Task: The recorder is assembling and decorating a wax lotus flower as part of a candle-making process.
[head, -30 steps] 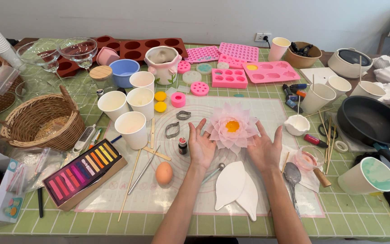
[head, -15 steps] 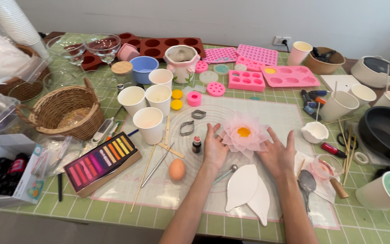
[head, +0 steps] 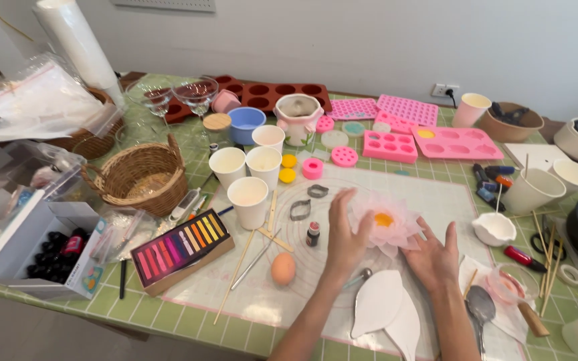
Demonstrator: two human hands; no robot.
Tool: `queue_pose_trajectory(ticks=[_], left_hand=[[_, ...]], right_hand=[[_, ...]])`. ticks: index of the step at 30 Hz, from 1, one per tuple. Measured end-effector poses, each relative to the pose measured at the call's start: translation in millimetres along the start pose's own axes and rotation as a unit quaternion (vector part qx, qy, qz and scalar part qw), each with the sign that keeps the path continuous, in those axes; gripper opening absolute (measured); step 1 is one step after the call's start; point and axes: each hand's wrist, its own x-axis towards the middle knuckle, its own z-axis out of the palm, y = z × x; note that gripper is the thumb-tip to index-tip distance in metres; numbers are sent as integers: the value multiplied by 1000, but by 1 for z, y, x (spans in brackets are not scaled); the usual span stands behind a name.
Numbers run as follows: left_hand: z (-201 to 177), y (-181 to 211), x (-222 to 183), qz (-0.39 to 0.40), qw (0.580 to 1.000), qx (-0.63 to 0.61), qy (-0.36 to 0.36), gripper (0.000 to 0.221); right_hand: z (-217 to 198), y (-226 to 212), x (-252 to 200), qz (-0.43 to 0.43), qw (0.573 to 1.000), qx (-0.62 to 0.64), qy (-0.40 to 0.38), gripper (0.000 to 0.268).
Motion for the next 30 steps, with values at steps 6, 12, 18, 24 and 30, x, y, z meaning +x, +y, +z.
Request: queue_pose_trajectory(ticks=[6, 12, 18, 24, 30], left_hand=[[-101, 28, 168, 76, 973, 207, -67, 28], [-133, -92, 261, -107, 822, 541, -140, 28], [-120, -137, 244, -153, 808, 555, -124, 28], [-168, -139, 261, -277, 890, 327, -156, 17], [-205, -110, 251, -337, 931, 77, -120, 13]], right_hand=[[-10, 2, 10, 10, 1000, 9, -17, 92], [3, -1, -1, 17, 1000, 16, -9, 93], [0, -3, 3, 25, 999, 45, -8, 90], [-18, -3, 11, 36, 996, 68, -41, 84], [-13, -3, 10, 36, 997, 68, -19, 81]])
